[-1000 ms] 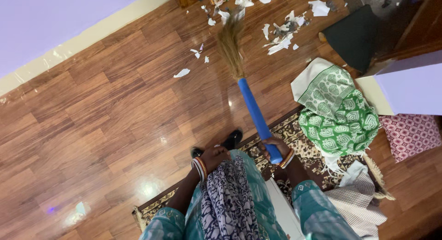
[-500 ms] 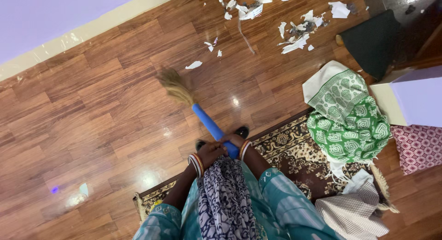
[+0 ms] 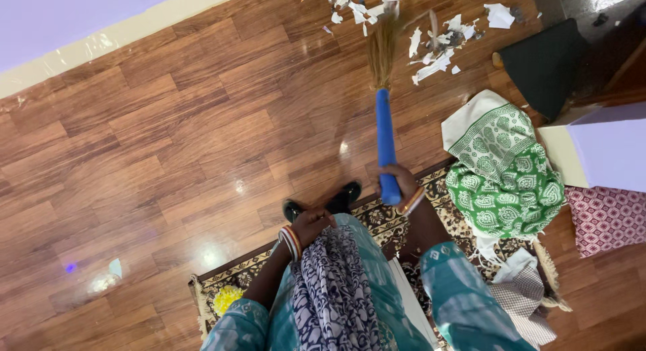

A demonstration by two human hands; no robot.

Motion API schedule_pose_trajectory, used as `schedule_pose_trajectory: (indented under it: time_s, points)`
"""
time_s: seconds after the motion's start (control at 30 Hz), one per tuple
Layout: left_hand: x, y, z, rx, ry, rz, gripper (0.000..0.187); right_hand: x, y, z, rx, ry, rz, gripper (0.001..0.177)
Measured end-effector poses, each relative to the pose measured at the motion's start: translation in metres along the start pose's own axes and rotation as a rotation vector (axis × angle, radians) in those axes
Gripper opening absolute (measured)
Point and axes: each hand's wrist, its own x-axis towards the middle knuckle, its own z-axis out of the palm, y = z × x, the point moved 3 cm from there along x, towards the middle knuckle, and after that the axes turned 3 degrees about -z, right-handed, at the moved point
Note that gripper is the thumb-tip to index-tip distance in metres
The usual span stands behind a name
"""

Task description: The person sweeps paper scraps and debris across a wooden floor into a pile using a broom.

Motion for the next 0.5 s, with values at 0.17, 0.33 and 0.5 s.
schedule_pose_trajectory:
  time_s: [0.17, 0.33, 0.5]
  points:
    - [0.013, 0.011, 0.007, 0.055, -0.051, 0.012, 0.031, -0.079, -0.007, -0.012, 0.090, -0.006, 0.199, 0.028]
    - [0.024, 0.031, 0.021, 0.035, -0.101, -0.107, 0.031, -0.081, 0.036, 0.003, 0.044, -0.094, 0.370, 0.038]
    - [0.027, 0.026, 0.027, 0.070, -0.068, -0.099, 0.032, -0.045, 0.090, -0.018, 0.346, -0.174, 0.644, 0.046]
